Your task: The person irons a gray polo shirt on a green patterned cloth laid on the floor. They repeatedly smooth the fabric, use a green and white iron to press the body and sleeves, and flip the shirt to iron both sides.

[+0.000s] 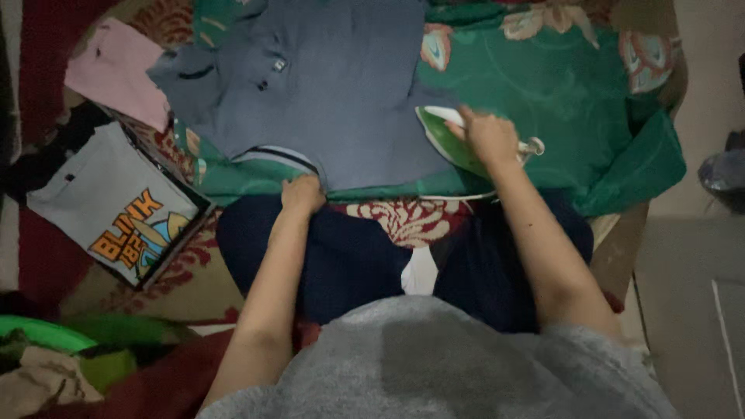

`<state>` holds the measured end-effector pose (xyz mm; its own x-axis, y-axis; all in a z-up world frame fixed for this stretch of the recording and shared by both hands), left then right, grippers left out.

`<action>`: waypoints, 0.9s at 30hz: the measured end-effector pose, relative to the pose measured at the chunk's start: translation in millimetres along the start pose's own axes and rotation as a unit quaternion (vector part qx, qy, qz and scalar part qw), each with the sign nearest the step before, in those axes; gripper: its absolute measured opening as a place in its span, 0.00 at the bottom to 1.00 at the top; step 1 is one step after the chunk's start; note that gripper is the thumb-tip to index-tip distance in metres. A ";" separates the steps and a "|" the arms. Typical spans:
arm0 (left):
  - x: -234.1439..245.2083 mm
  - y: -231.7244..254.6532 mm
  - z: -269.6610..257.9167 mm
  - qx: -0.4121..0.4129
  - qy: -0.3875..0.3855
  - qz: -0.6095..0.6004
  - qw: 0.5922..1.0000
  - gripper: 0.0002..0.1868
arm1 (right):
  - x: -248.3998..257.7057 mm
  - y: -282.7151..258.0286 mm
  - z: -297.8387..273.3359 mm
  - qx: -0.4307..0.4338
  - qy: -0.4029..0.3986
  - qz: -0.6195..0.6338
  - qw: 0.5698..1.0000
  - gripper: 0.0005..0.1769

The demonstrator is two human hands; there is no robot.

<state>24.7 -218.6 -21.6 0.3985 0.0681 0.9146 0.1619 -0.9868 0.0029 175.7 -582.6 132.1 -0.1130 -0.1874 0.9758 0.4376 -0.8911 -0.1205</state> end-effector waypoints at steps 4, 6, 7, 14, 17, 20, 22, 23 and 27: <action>-3.0 -0.5 0.7 0.011 -0.020 -0.003 1.000 0.23 | -7.9 -6.1 25.9 -0.021 0.042 0.018 0.999 0.24; -2.4 -2.0 1.5 0.012 -0.027 -0.004 1.000 0.22 | -22.0 -0.6 46.5 -0.071 0.023 0.024 0.997 0.25; -2.7 -2.4 -0.1 0.009 -0.028 -0.006 1.000 0.22 | -29.0 3.7 55.3 -0.097 0.011 0.028 0.995 0.26; 1.5 -3.4 -3.1 0.018 -0.011 -0.023 0.999 0.23 | -34.5 12.8 69.5 -0.159 0.000 0.107 0.981 0.26; 0.8 -2.4 -2.1 0.003 -0.011 -0.013 1.000 0.25 | -30.9 6.5 27.8 -0.191 -0.066 0.129 0.971 0.26; -1.5 -2.7 -4.6 0.005 -0.025 -0.004 1.000 0.22 | -15.4 -16.2 -19.7 -0.161 -0.059 0.119 0.978 0.25; -0.1 -2.6 -5.1 0.010 -0.031 -0.014 0.999 0.22 | -7.0 -29.6 -43.1 -0.161 -0.035 0.094 0.982 0.25; 2.1 -3.4 -4.7 0.015 -0.033 -0.018 0.999 0.22 | -4.6 -34.3 -46.2 -0.161 -0.022 0.083 0.983 0.25; 8.6 -2.5 -6.3 0.014 -0.021 -0.011 1.000 0.21 | -9.9 -34.4 -24.7 -0.162 0.009 0.048 0.986 0.25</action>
<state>22.0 -216.6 -11.2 0.4324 0.0959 0.8966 0.1950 -0.9807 0.0109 139.7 -560.3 122.1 -0.1015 -0.2818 0.9541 0.1397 -0.9536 -0.2668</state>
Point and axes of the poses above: each hand's wrist, its own z-axis towards the middle knuckle, its own x-axis out of the back of the hand, y = z × x, the point moved 8 cm from there along z, towards the middle knuckle, and after that the axes turned 7 degrees about z, right-handed, at the moved point
